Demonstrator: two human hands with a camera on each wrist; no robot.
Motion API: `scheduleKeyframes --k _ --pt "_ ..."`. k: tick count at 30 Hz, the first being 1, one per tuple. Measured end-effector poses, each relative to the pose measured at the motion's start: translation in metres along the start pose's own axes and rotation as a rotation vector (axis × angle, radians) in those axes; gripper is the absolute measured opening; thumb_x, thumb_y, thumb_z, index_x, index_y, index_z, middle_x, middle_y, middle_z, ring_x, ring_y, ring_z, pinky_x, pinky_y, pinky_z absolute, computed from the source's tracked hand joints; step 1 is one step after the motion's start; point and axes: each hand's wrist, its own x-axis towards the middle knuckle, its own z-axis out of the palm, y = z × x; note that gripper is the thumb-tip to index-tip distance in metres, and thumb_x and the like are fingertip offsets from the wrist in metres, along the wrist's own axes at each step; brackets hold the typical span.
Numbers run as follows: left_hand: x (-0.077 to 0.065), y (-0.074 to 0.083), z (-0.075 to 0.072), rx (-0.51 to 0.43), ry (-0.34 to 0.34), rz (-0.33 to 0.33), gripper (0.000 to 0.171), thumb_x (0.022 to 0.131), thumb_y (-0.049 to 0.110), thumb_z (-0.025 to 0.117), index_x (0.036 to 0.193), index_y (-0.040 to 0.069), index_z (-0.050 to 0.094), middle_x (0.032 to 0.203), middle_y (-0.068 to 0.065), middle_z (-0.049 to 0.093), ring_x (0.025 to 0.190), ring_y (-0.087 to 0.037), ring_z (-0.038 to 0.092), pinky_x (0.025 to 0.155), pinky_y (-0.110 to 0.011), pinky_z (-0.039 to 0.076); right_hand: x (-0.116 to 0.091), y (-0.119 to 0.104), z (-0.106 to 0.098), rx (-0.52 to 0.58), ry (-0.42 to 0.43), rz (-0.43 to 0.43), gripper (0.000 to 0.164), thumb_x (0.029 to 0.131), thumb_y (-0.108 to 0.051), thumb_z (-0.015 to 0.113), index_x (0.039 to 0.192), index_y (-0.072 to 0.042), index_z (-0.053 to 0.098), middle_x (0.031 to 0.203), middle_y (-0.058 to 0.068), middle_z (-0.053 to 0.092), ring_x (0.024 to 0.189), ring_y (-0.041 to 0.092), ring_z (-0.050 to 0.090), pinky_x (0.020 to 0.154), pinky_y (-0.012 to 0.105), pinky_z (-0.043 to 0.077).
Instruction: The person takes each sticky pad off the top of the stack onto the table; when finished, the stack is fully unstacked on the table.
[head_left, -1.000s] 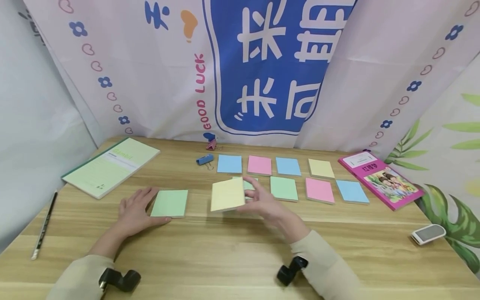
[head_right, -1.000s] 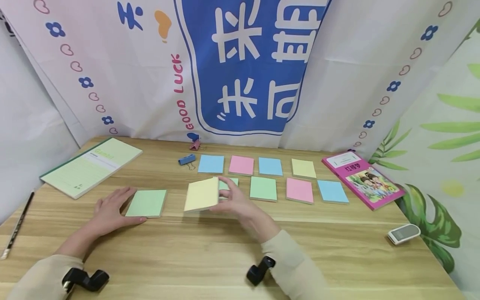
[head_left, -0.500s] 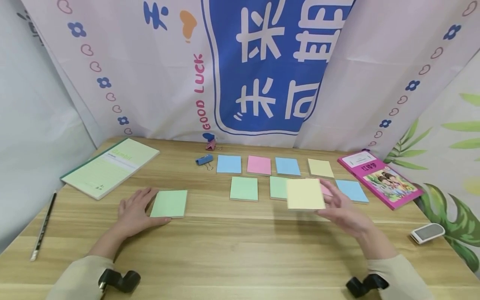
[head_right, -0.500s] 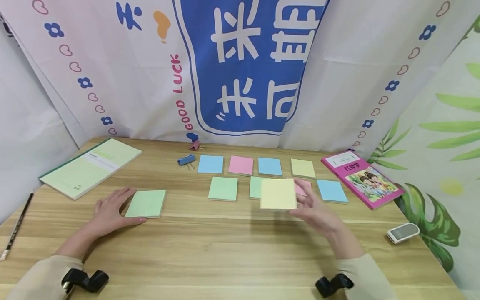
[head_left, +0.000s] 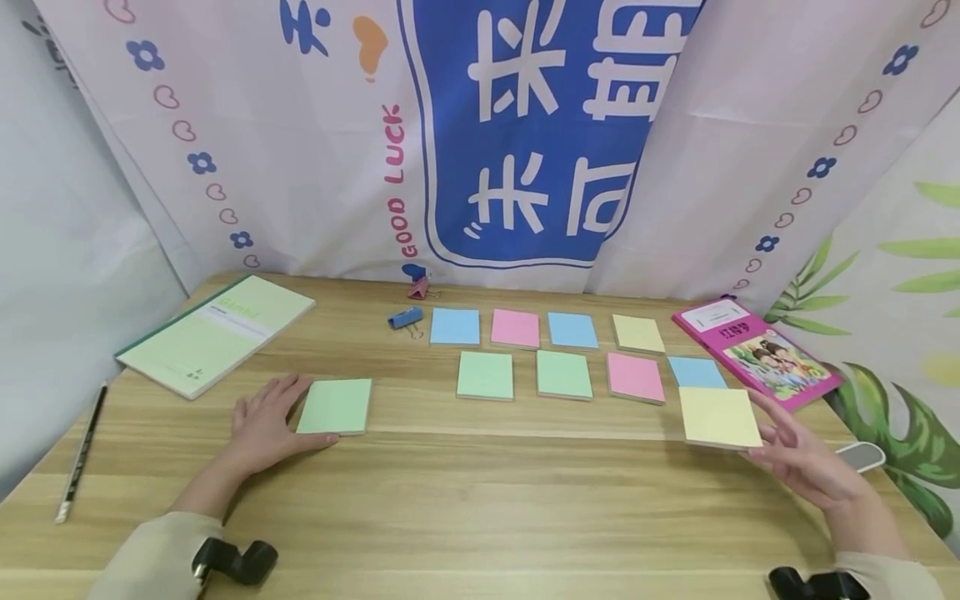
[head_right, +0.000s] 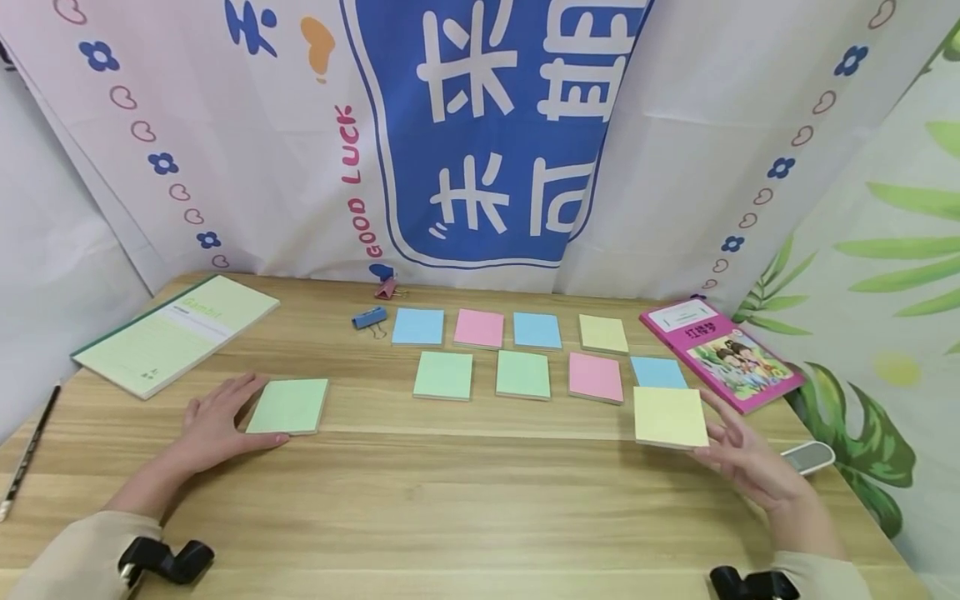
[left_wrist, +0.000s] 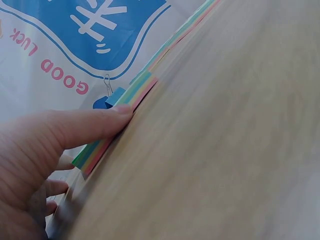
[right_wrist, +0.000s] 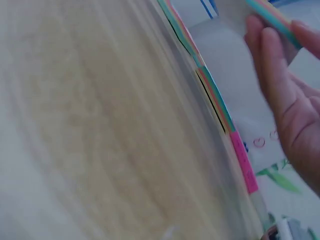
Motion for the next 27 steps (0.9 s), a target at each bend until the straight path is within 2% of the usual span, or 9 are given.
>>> scheduleKeyframes --k 8,12,15,17,20,22,24,25,27 --pt "0.0 -0.001 -0.001 -0.007 -0.005 -0.002 0.097 0.061 0.059 0.065 0.13 0.001 0.03 0.133 -0.029 0.02 0.117 -0.05 0.01 0.085 -0.066 -0.004 -0.015 0.014 -0.019 0.123 0.006 0.047 0.075 0.08 0.024 0.018 0.134 -0.027 0.03 0.125 0.007 0.043 0.109 0.026 0.044 0.09 0.032 0.035" --pt "-0.001 0.0 -0.001 -0.013 -0.005 0.0 0.096 0.061 0.058 0.066 0.13 0.001 0.03 0.133 -0.029 0.02 0.118 -0.049 0.01 0.085 -0.066 -0.005 -0.017 0.019 -0.024 0.108 0.019 0.089 0.076 0.079 0.025 0.02 0.134 -0.028 0.03 0.124 0.005 0.044 0.11 0.024 0.043 0.09 0.033 0.034" --pt "-0.001 0.0 -0.001 -0.016 -0.003 0.0 0.096 0.061 0.057 0.066 0.13 0.001 0.03 0.133 -0.029 0.02 0.118 -0.049 0.01 0.085 -0.066 -0.005 -0.016 0.017 -0.025 0.049 0.026 0.112 0.074 0.08 0.023 0.024 0.134 -0.027 0.028 0.124 0.005 0.043 0.109 0.025 0.044 0.089 0.035 0.035" --pt "-0.001 0.0 -0.001 -0.021 -0.002 0.001 0.096 0.062 0.057 0.066 0.13 0.001 0.029 0.133 -0.029 0.02 0.118 -0.049 0.01 0.085 -0.066 -0.006 -0.015 0.014 -0.023 -0.04 0.059 0.135 0.072 0.081 0.021 0.029 0.133 -0.028 0.028 0.122 0.008 0.041 0.106 0.024 0.046 0.087 0.037 0.037" --pt "-0.001 0.0 -0.001 -0.025 -0.001 0.003 0.095 0.062 0.056 0.066 0.13 0.001 0.03 0.133 -0.028 0.02 0.118 -0.049 0.01 0.085 -0.066 -0.006 -0.013 0.008 -0.016 -0.287 0.191 0.209 0.069 0.084 0.011 0.038 0.138 -0.026 0.017 0.124 0.032 0.023 0.098 0.017 0.05 0.082 0.037 0.042" --pt "-0.001 0.0 0.0 -0.03 -0.001 0.007 0.095 0.062 0.056 0.067 0.13 0.001 0.03 0.133 -0.028 0.019 0.118 -0.049 0.009 0.085 -0.066 -0.006 -0.011 0.003 -0.01 -0.451 0.302 0.289 0.07 0.086 0.003 0.043 0.14 -0.017 0.003 0.12 0.044 0.009 0.094 0.01 0.05 0.079 0.035 0.044" --pt "-0.001 0.0 0.0 -0.03 -0.001 0.008 0.095 0.062 0.056 0.067 0.13 0.001 0.03 0.133 -0.028 0.019 0.118 -0.049 0.009 0.085 -0.066 -0.006 -0.007 -0.002 -0.004 -0.594 0.387 0.37 0.072 0.088 -0.005 0.046 0.137 -0.002 -0.006 0.12 0.049 -0.003 0.094 0.01 0.05 0.078 0.034 0.045" --pt "-0.001 0.0 0.0 -0.031 -0.001 0.01 0.095 0.062 0.055 0.067 0.13 0.001 0.03 0.133 -0.028 0.019 0.118 -0.049 0.009 0.085 -0.066 -0.006 -0.005 -0.005 -0.001 -0.655 0.416 0.405 0.073 0.088 -0.009 0.047 0.134 0.005 -0.008 0.121 0.048 0.003 0.095 0.014 0.05 0.077 0.034 0.045" --pt "-0.001 0.0 0.0 -0.03 -0.001 0.011 0.094 0.062 0.055 0.067 0.13 0.001 0.03 0.133 -0.028 0.02 0.118 -0.049 0.009 0.085 -0.066 -0.006 0.001 -0.01 0.004 -0.766 0.444 0.457 0.074 0.089 -0.013 0.048 0.131 0.011 -0.007 0.12 0.047 0.015 0.097 0.024 0.051 0.077 0.036 0.045"
